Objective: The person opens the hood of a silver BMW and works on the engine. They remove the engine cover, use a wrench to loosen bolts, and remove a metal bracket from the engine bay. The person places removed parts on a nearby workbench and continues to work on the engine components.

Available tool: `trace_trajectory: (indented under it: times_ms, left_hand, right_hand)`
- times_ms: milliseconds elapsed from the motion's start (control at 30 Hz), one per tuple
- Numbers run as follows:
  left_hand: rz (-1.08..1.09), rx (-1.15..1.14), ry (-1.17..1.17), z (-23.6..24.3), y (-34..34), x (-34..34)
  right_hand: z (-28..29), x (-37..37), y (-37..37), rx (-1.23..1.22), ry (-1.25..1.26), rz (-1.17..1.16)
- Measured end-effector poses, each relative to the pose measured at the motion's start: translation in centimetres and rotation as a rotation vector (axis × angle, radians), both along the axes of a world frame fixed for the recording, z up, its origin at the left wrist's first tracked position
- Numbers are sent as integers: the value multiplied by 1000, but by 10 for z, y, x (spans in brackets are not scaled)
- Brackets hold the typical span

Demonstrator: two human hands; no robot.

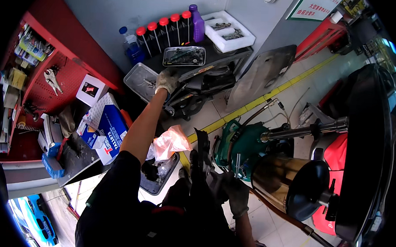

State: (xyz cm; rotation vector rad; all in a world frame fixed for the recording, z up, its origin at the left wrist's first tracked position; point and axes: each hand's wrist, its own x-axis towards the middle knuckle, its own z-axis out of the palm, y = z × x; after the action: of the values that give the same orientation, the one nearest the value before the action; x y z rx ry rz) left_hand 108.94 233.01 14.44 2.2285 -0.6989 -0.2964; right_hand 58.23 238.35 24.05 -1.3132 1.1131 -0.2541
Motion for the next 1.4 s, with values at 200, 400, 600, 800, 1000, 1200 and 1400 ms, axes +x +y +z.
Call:
trace_trajectory:
  times_ms: [200, 400, 600, 800, 1000, 1200, 1400]
  left_hand:
    - [-113, 175, -173, -14, -108, 80]
    - [-11, -160, 593, -7, -82, 75]
    - [123, -275, 562, 2, 120, -25]
    - [-105, 499, 145, -31, 329, -173]
    - [372, 368, 866, -74, 439, -297]
    - [222, 403, 624, -73, 499, -345]
    - [950, 210, 1010, -30, 513, -391]
  right_hand:
    - [10, 35, -25, 16, -26, -182]
    - [-11, 75, -69, 155, -190, -323]
    - [-5, 112, -101, 162, -498, -360]
    - [19, 153, -152, 98, -636, -397]
    - [18, 248, -267, 146, -839, -445]
    - [-12, 349, -362, 465, -849, -426]
    - [-32, 338, -350, 681, -963, -265]
